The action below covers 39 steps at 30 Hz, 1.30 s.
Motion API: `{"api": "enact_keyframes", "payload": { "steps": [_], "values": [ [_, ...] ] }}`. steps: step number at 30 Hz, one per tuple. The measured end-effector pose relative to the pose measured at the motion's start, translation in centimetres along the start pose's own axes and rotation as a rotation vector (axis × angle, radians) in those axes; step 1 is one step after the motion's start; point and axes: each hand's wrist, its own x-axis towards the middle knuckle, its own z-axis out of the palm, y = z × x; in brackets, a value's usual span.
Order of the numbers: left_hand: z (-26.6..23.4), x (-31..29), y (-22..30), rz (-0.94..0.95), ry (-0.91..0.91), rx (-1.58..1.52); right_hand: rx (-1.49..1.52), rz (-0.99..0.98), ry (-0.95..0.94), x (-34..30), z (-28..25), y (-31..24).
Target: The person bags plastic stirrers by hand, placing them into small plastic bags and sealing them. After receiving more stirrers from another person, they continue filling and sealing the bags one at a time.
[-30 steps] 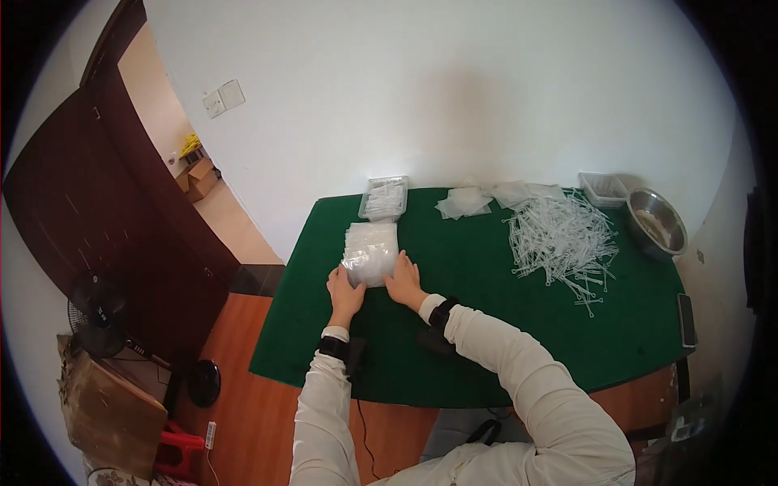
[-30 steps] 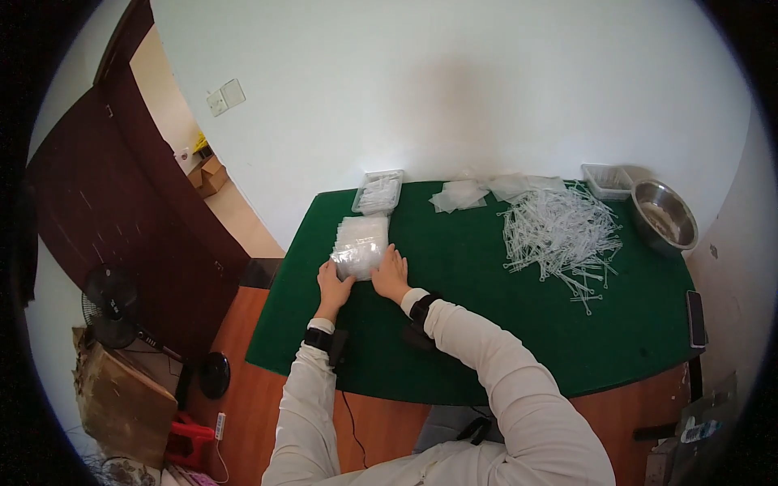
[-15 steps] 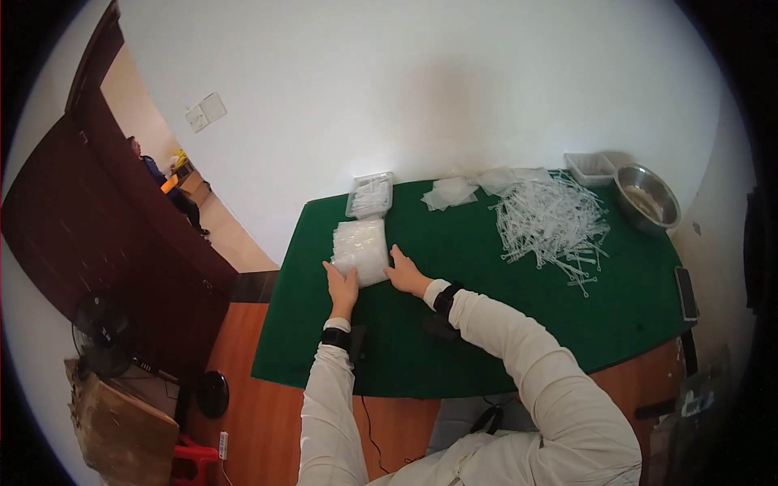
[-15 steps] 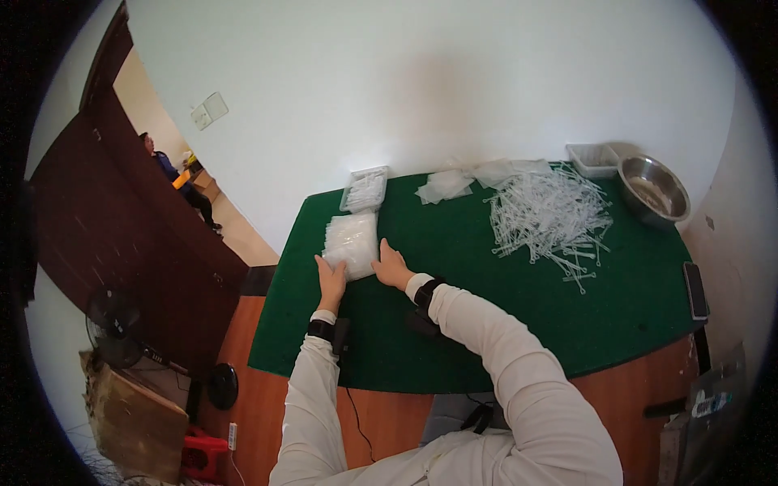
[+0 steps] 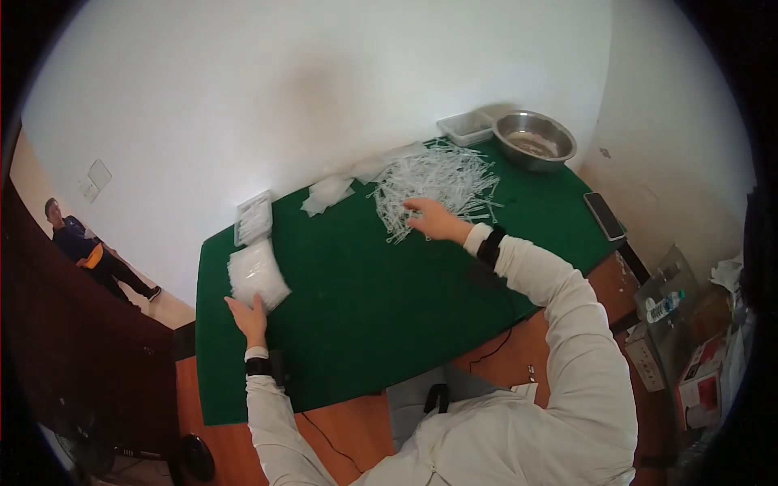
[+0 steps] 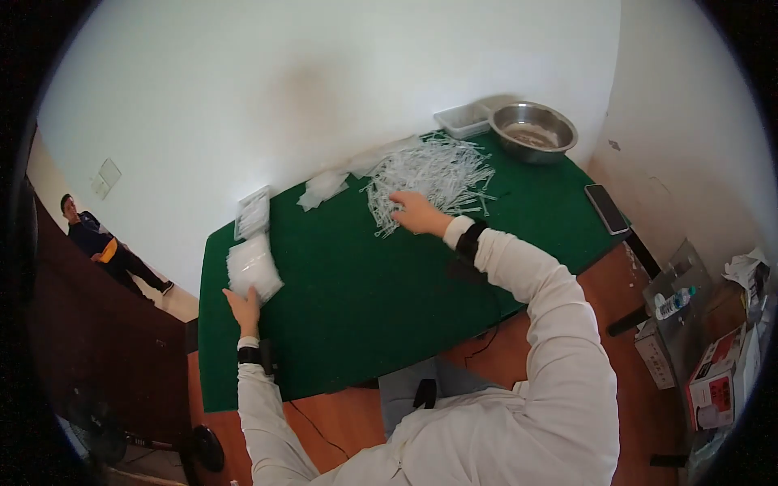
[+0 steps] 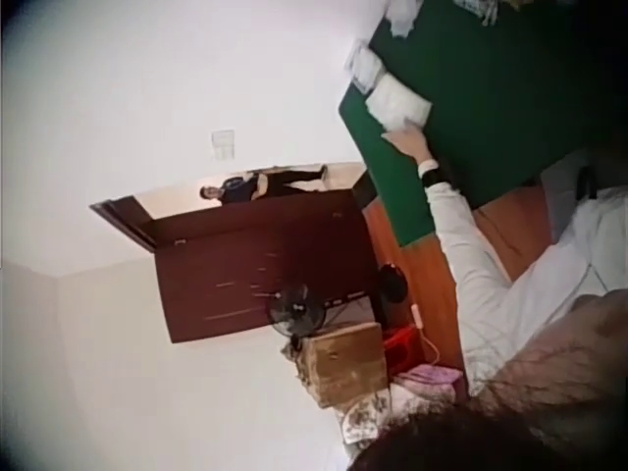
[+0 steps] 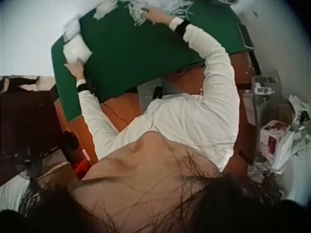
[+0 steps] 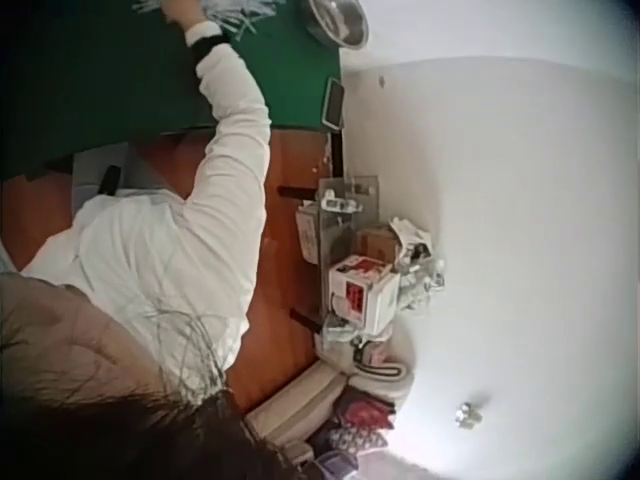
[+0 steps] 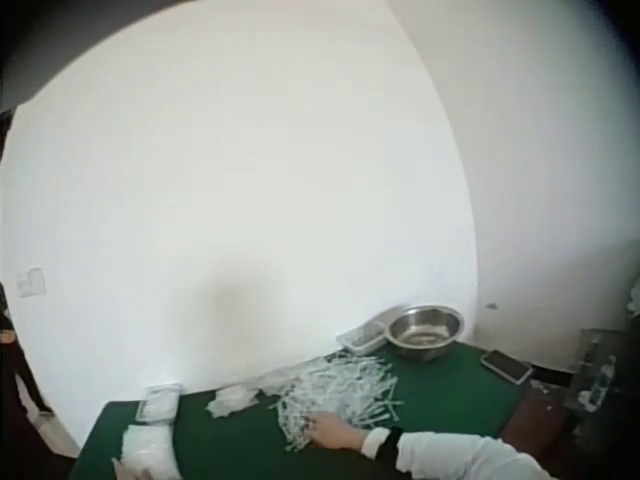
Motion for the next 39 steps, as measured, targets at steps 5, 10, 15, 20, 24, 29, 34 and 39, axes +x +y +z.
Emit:
{"api": "enact_keyframes", "payload": {
  "steps": [5,10,15,20,24,29,34,39],
  "values": [
    [0.4,-1.0,5.7,0.038,0.111,0.193,-0.029,0.147,0.066,-2.8,-8.2,6.3],
    [0.1,-2.7,12.5,0.25,0.149,0.226,-0.165,0.182,-0.384,-3.8,-10.8,6.0],
    [2.7,-7.0,21.6,0.532,-0.12,-0.145,0.183,0.326,-0.885,-5.0,-11.1,1.8],
    [7.0,-11.6,27.0,0.573,-0.301,-0.333,0.149,0.366,-1.045,-5.3,-10.0,2.7],
    [9.0,-14.1,28.0,0.558,-0.333,-0.366,0.073,0.422,-0.941,-3.2,-9.8,4.9],
    [9.8,-15.0,27.7,0.48,-0.38,-0.34,-0.063,0.363,-0.732,-0.1,-10.8,8.5],
    [9.7,-14.8,27.1,0.428,-0.405,-0.376,-0.284,0.335,-0.637,2.8,-11.3,8.3],
    [9.6,-14.4,27.3,0.424,-0.432,-0.422,-0.387,0.183,-0.361,6.3,-10.2,9.8]
  ]
}}
